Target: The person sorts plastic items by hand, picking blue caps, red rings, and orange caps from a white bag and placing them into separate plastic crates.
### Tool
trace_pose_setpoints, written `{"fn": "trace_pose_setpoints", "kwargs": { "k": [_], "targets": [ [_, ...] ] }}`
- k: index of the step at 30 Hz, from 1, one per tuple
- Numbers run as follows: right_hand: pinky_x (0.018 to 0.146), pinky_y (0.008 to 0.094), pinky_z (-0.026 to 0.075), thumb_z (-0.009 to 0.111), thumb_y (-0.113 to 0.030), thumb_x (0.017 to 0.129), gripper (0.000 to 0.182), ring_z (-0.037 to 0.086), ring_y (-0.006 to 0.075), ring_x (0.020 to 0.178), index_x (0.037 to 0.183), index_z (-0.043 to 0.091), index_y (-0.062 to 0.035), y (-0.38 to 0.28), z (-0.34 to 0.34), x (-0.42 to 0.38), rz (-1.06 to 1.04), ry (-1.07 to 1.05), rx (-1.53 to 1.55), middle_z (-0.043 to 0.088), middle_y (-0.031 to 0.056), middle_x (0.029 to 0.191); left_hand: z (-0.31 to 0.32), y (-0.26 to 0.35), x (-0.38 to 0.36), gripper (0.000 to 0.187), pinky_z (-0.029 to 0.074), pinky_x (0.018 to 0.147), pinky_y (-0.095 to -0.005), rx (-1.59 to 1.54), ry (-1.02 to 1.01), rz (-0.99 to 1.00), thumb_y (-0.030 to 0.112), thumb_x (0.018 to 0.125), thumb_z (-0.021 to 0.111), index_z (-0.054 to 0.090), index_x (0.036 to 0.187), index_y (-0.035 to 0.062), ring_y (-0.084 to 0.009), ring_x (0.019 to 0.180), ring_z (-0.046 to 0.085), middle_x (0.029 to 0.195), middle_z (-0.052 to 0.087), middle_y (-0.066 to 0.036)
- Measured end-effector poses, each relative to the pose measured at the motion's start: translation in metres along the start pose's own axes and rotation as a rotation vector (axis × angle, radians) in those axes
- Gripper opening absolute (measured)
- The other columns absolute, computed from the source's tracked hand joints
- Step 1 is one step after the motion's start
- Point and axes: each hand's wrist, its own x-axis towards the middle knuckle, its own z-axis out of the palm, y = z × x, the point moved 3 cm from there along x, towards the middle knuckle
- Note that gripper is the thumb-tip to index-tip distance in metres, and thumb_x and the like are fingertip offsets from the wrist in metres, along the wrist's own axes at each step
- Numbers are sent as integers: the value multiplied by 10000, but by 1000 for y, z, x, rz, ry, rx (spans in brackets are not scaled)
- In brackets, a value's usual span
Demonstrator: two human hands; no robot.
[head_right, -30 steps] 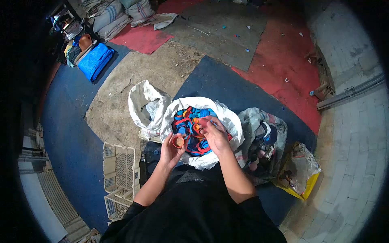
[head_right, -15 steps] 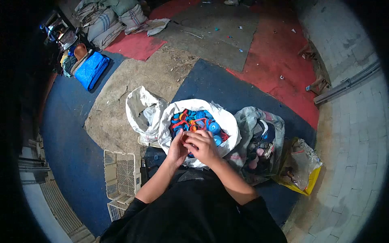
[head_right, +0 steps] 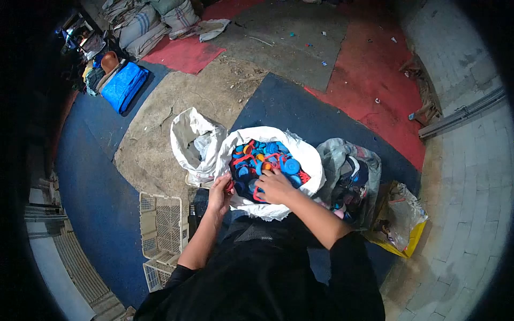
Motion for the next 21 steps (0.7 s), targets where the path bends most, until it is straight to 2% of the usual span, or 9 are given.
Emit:
{"fn": "trace_pose_setpoints", "kwargs": {
  "k": [1, 2, 6, 7, 9, 11, 12, 16, 21],
  "targets": [
    [1164, 510, 300, 662, -410, 927, 431, 493, 283, 1358, 1259, 674, -135, 3, -8, -4, 29, -37, -28, 642, 82, 1325, -4, -2, 4, 126, 522, 591, -219, -10, -1, -12, 174, 947, 744, 697, 1016, 79, -46, 759, 595, 1074, 676, 7],
    [1141, 495, 341, 666, -406, 935, 409, 547, 284, 1296, 1225, 691, -118, 7, -17, -9, 17, -72, 29, 658, 89, 1294, -7, -6, 7, 113, 526, 583, -220, -31, -10, 1, 175, 939, 756, 707, 972, 79, -58, 784, 603, 1331, 599, -11],
    [1012, 430, 488, 706, -355, 945, 344, 685, 283, 1064, 1110, 729, -54, 35, -38, -9, -3, -227, 727, 695, 122, 1201, -12, -9, 5, 109, 527, 582, -223, 7, -27, -10, 170, 937, 757, 711, 913, 75, -72, 802, 611, 1479, 495, -13],
    [907, 395, 540, 748, -374, 922, 369, 704, 240, 1014, 1057, 736, -31, 43, -41, -3, -51, -26, 837, 721, 128, 1113, -13, -9, 5, 111, 528, 584, -223, 10, -37, -8, 167, 937, 757, 712, 905, 71, -74, 811, 616, 1486, 492, -15],
    [904, 418, 534, 748, -251, 905, 264, 688, 278, 1016, 1058, 730, -37, 57, -42, 4, 196, 324, 1043, 715, 129, 1055, -16, -10, 4, 110, 530, 587, -225, 11, -43, -23, 162, 937, 756, 714, 900, 67, -78, 834, 629, 1507, 480, -17],
    [911, 444, 516, 749, -197, 858, 240, 664, 309, 995, 1053, 731, -59, 68, -54, -4, 307, 567, 321, 702, 124, 991, -17, -7, 3, 104, 533, 589, -227, 11, -35, -55, 157, 937, 755, 716, 905, 66, -84, 861, 645, 1534, 462, -19],
    [949, 470, 476, 752, -191, 815, 276, 623, 323, 1036, 1058, 726, -63, 64, -55, -11, 441, 413, 127, 685, 121, 1032, -17, -7, 3, 86, 537, 596, -227, -5, -57, -66, 147, 938, 752, 720, 915, 71, -92, 896, 661, 1558, 443, -16],
    [1009, 480, 435, 780, -245, 824, 428, 572, 341, 1150, 1187, 685, -39, 52, -33, -17, 433, 291, -33, 637, 107, 1217, -15, -6, 3, 69, 547, 599, -235, 23, -69, -35, 132, 941, 744, 723, 932, 67, -102, 899, 663, 1556, 442, -28],
    [1006, 449, 411, 756, -169, 794, 387, 581, 323, 1122, 1159, 690, -61, 25, -10, -21, 260, 407, 113, 650, 107, 1163, -12, -7, 4, 80, 558, 592, -246, 19, -72, -19, 121, 941, 740, 725, 941, 42, -106, 887, 656, 1552, 442, -51]
  ]
}}
